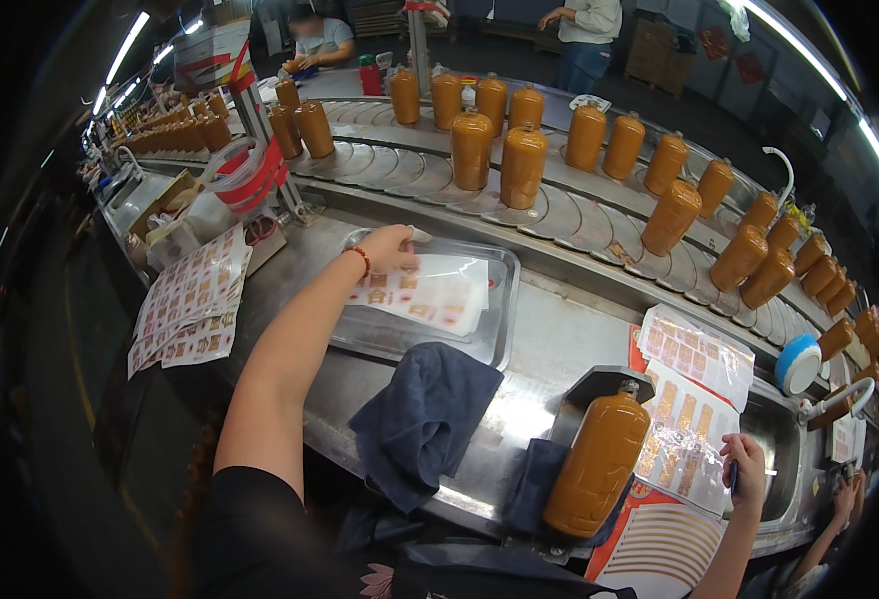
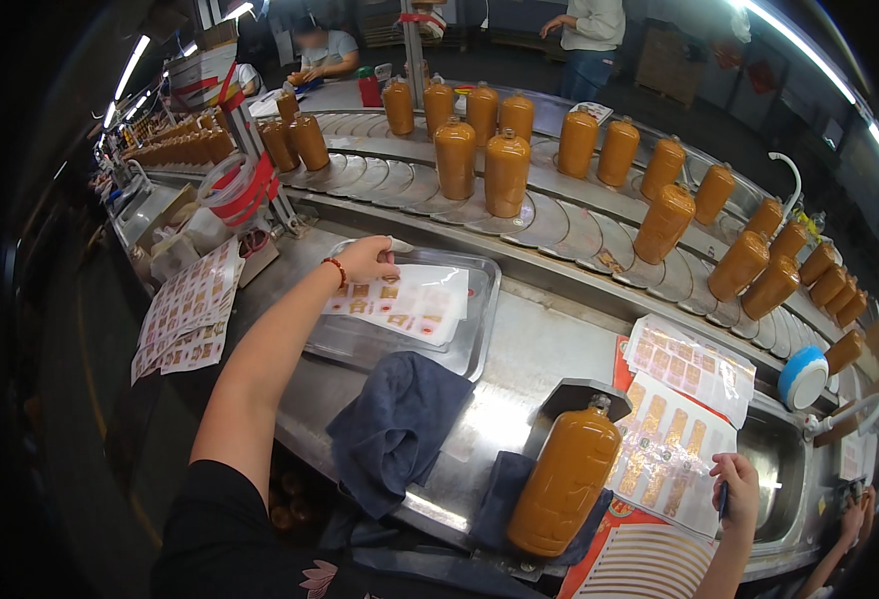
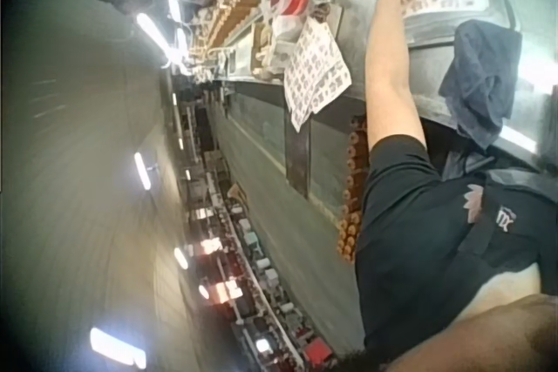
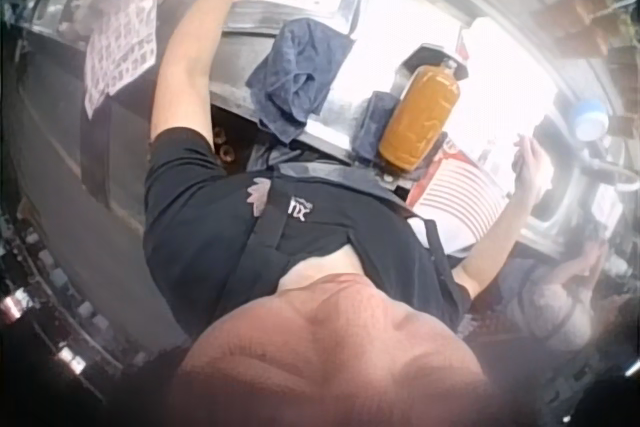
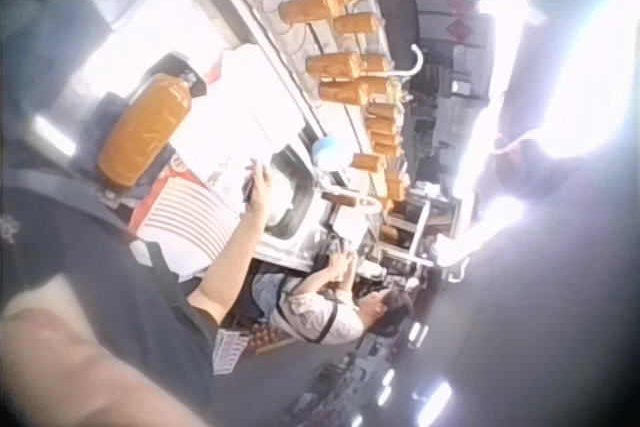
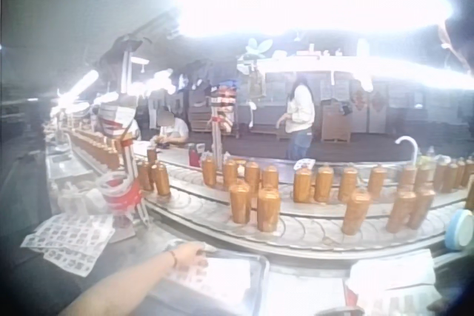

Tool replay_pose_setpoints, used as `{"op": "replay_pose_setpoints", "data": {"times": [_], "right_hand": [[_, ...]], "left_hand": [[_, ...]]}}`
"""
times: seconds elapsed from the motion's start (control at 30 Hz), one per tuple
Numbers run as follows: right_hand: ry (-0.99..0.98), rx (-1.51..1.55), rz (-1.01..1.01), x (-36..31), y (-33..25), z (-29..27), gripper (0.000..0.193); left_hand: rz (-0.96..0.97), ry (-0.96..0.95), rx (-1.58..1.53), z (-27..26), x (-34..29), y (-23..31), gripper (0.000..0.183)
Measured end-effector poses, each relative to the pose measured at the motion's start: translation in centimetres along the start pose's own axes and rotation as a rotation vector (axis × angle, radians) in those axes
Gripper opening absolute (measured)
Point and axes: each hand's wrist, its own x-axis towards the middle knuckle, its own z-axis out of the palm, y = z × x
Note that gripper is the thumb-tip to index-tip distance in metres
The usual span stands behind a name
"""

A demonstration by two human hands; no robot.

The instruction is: The person applies stickers to amber-colored bottles on a production line. They peel stickers from a sheet, place them on the bottle, and smooth them with a cloth. The person handles multiple bottles sequentially, moving them along the line after labeling.

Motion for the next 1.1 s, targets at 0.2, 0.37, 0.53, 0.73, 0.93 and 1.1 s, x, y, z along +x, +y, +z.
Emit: {"op": "replay_pose_setpoints", "data": {"times": [0.2,0.37,0.53,0.73,0.93,1.1], "right_hand": [[-0.020,0.012,-0.004,-0.1,0.4,0.3,0.024],[-0.008,0.021,-0.026,-0.7,0.7,-0.6,0.026],[-0.007,0.054,-0.025,-0.9,1.3,-0.8,0.026],[-0.012,0.073,-0.033,-1.2,1.9,-1.2,0.026],[0.026,0.081,-0.068,-1.6,1.6,-1.1,0.026],[0.045,0.024,-0.160,-3.6,-2.7,2.2,0.019]], "left_hand": [[0.071,-0.053,0.080,0.2,-0.4,-0.7,0.040],[0.066,-0.024,0.097,0.3,-0.5,1.2,0.033],[0.113,0.000,0.126,0.1,-0.9,1.4,0.027],[0.129,0.058,0.170,0.1,-1.1,2.2,0.025],[0.113,0.225,0.189,-1.0,-1.5,2.9,0.026],[0.087,0.325,-0.221,-3.8,-2.8,7.7,0.022]]}}
